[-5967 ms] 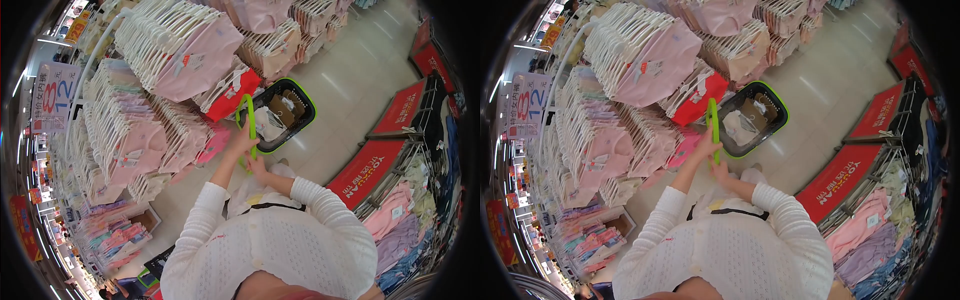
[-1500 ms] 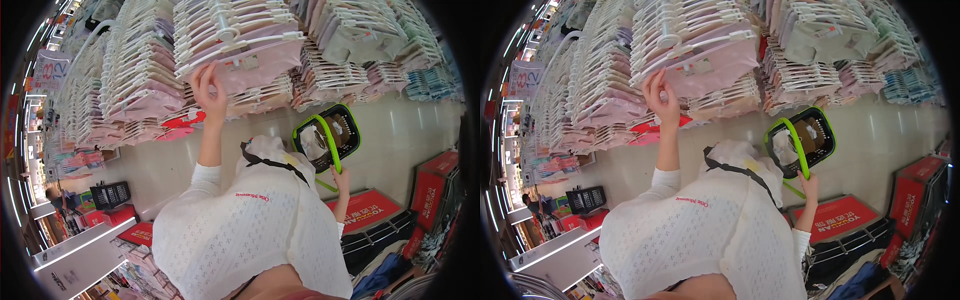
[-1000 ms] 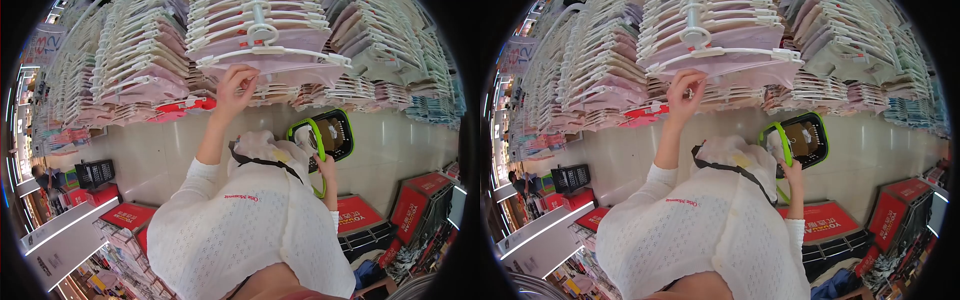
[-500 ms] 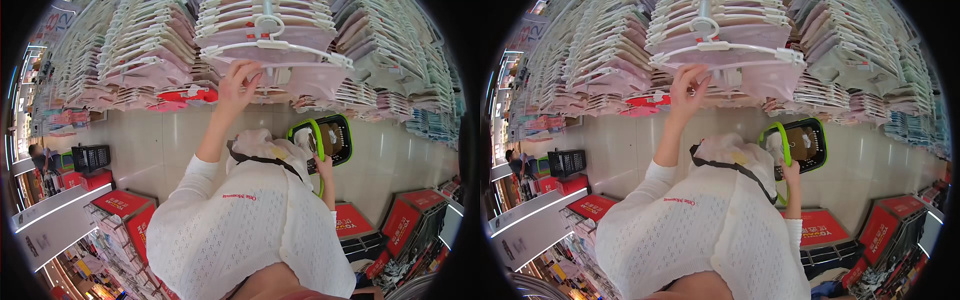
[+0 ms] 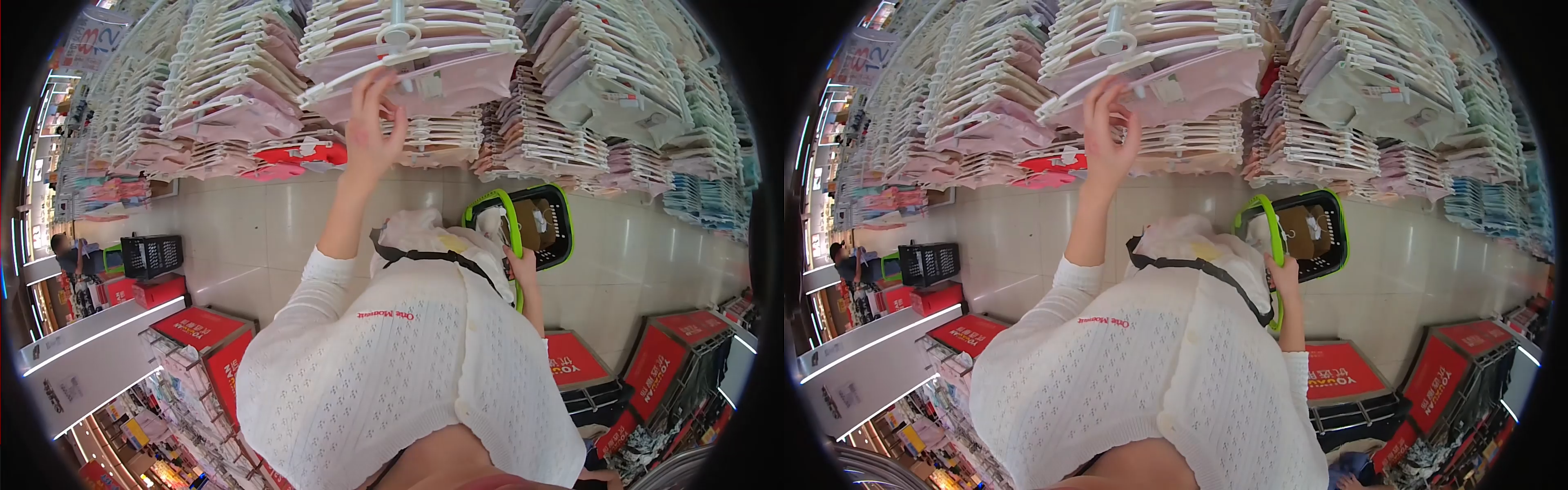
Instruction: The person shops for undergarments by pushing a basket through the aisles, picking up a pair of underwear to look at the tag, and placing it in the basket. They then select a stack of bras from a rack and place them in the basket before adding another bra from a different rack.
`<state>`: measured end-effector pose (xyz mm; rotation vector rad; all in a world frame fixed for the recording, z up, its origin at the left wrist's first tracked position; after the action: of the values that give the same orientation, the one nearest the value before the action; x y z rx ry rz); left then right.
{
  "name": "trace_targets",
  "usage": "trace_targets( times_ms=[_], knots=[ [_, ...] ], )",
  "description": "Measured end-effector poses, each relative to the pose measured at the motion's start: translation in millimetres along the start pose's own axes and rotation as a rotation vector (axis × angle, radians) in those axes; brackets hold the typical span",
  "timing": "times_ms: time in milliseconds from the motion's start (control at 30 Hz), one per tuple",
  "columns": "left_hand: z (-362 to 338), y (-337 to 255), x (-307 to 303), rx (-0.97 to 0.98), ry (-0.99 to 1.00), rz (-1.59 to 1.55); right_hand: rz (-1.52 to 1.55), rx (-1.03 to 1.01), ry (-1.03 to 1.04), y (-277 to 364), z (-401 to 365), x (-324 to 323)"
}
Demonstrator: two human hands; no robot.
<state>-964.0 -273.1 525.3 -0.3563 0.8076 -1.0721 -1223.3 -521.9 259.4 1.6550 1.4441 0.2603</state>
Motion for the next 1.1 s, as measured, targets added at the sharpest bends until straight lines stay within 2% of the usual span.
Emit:
trace_targets(
  times_ms=[33,100,200,233,300,333,400,433,467,533,567,633,667,733,867,933,967,1033,1067,1100],
  knots=[
    [-0.1,-1.0,1.2,-0.002,0.002,0.006,-0.008,-0.013,-0.004,-0.4,1.4,-0.7],
    [-0.7,-2.3,-4.4,-0.020,-0.193,-0.036,-0.015,-0.022,-0.005,0.0,2.0,-1.5],
    [-34.3,24.7,-11.6,-0.012,-0.294,-0.063,0.002,-0.034,-0.003,3.3,2.2,-6.3],
    [-50.2,37.0,-13.4,-0.016,-0.287,-0.061,0.006,-0.018,0.001,4.1,2.0,-8.2],
    [-68.9,53.3,-8.6,-0.093,-0.100,0.029,0.010,-0.002,0.005,3.4,5.0,-10.6],
    [-71.6,53.3,-3.8,-0.095,-0.098,0.029,0.009,-0.008,0.000,2.2,6.7,-11.3],
    [-85.4,69.4,15.2,-0.661,0.079,-0.102,0.003,-0.010,0.000,-1.2,8.6,-13.6],
    [-88.4,88.5,22.2,-0.559,0.043,-0.077,-0.024,-0.014,-0.005,-1.9,10.7,-14.6],
    [-94.3,108.8,28.5,-0.557,0.045,-0.077,-0.048,-0.018,-0.012,-1.6,13.6,-15.3],
    [-86.2,110.0,30.4,-0.377,-0.078,-0.164,-0.038,-0.018,-0.009,-0.4,15.7,-17.2],
    [-83.5,114.1,37.8,-0.381,-0.067,-0.164,-0.033,-0.020,-0.002,-1.2,14.7,-17.7],
    [-76.0,113.3,54.7,-0.429,-0.080,-0.486,-0.036,-0.029,-0.017,-3.6,14.4,-17.1],
    [-74.9,111.6,57.3,-0.429,-0.068,-0.488,-0.042,-0.049,-0.033,-3.8,15.2,-16.9],
    [-64.2,91.5,68.0,-0.742,0.100,-0.677,-0.041,-0.019,-0.041,-3.8,14.5,-18.5],
    [-63.9,79.2,71.8,-0.739,0.275,-0.493,-0.011,-0.026,-0.039,-0.4,8.7,-17.8],
    [-81.0,85.4,86.3,-1.033,0.514,-0.574,0.011,-0.077,-0.077,2.5,7.5,-16.8],
    [-85.1,86.0,87.7,-1.032,0.534,-0.571,-0.015,-0.064,-0.075,0.5,8.6,-16.5],
    [-79.4,45.5,86.8,-0.962,0.875,-0.446,-0.011,-0.045,-0.082,2.1,7.1,-16.6],
    [-90.3,50.8,92.3,-0.962,0.891,-0.444,-0.018,-0.039,-0.081,2.1,7.0,-16.4],
    [-108.4,63.3,99.7,-0.999,0.810,-0.552,-0.036,-0.036,-0.061,0.4,7.9,-15.3]
  ],
)
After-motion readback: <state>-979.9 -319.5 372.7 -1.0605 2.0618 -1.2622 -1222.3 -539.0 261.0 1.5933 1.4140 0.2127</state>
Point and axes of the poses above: each hand's wrist, its own z-axis towards the middle knuckle, its own x-axis out of the palm, y = z × x, the point moved 4 cm from there along z, towards the middle knuckle, and after that the axes turned 8 degrees about -y, right-handed, at the moved point
